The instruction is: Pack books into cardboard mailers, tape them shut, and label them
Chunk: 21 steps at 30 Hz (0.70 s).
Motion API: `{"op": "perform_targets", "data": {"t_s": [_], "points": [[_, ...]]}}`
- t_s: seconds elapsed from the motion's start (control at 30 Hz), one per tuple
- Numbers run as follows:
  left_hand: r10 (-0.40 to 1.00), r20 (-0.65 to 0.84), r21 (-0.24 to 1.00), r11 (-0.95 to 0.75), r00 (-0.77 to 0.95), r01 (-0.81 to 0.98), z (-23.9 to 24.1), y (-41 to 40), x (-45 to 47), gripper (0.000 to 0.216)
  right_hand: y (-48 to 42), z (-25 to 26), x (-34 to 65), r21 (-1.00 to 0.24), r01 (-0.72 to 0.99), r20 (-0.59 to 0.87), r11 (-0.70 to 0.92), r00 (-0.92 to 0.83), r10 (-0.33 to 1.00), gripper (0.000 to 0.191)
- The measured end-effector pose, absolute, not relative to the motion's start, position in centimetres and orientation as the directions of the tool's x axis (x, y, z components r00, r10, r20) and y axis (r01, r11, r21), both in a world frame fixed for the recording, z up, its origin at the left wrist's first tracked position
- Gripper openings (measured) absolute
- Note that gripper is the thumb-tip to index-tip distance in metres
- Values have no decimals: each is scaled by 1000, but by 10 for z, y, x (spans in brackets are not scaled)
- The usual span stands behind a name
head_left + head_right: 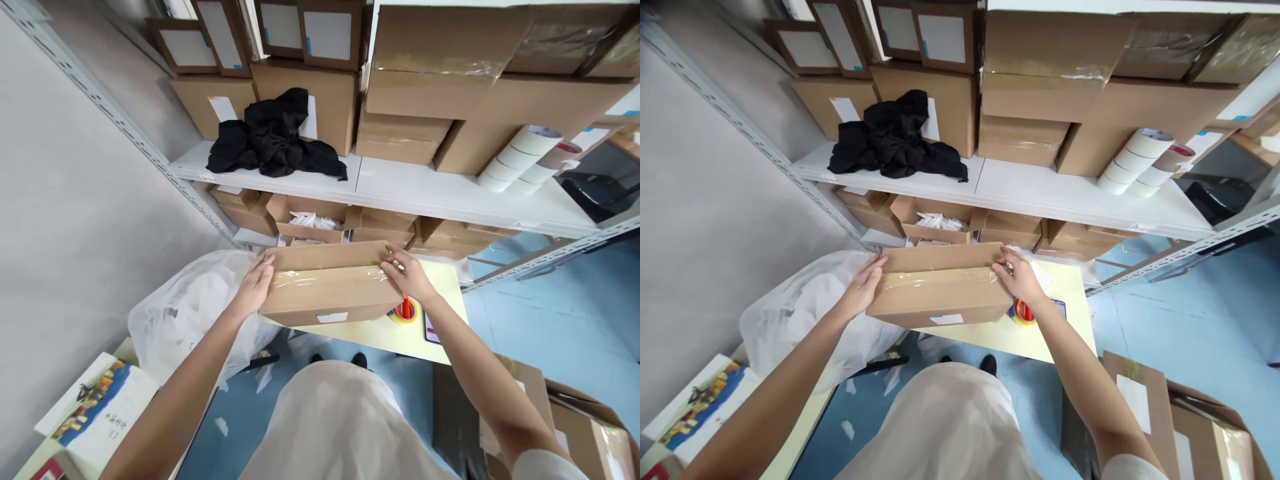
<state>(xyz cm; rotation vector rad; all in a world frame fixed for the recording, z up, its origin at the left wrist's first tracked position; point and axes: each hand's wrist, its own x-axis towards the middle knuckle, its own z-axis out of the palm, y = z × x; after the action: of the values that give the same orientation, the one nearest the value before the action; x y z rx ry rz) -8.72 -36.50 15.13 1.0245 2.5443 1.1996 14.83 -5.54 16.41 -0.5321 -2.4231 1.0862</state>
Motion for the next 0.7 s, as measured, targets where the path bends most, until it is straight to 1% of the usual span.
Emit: {"op": "perform_targets", "data": {"t_s": [0.07,0.1,0.17,0.23,0.27,0.33,0.43,0.57,0.63,0.7], "points": [[626,76,776,452,-776,440,150,-363,-87,64,-62,161,148,-785,178,242,594,-793,558,33],[612,38,802,452,-790,389,150,-361,-87,64,-65,159,149,-814,180,223,553,-782,582,34],[578,-34,848,448,-815,283,149,-359,-86,64,-71,158,152,-893,183,112,410,-794,598,37],[553,-85,873,442,-829,205,151,-356,-86,63,-76,158,157,-947,198,-17,252,-817,576,45],[541,-102,879,442,-835,179,153,-355,-86,62,-79,158,160,-961,202,-59,190,-820,570,48],[527,-124,880,450,-841,152,159,-352,-84,60,-86,160,167,-971,206,-98,119,-802,589,52],[537,-154,863,481,-830,152,170,-349,-78,58,-97,161,183,-969,230,-119,92,-756,643,53],[603,-168,851,488,-780,195,174,-340,-66,56,-107,160,210,-964,259,-150,52,-699,700,54],[630,-158,843,488,-760,229,170,-333,-62,55,-108,159,220,-963,267,-169,28,-683,711,54],[641,-116,829,484,-759,281,163,-326,-60,55,-106,158,225,-959,273,-141,68,-675,724,52]]}}
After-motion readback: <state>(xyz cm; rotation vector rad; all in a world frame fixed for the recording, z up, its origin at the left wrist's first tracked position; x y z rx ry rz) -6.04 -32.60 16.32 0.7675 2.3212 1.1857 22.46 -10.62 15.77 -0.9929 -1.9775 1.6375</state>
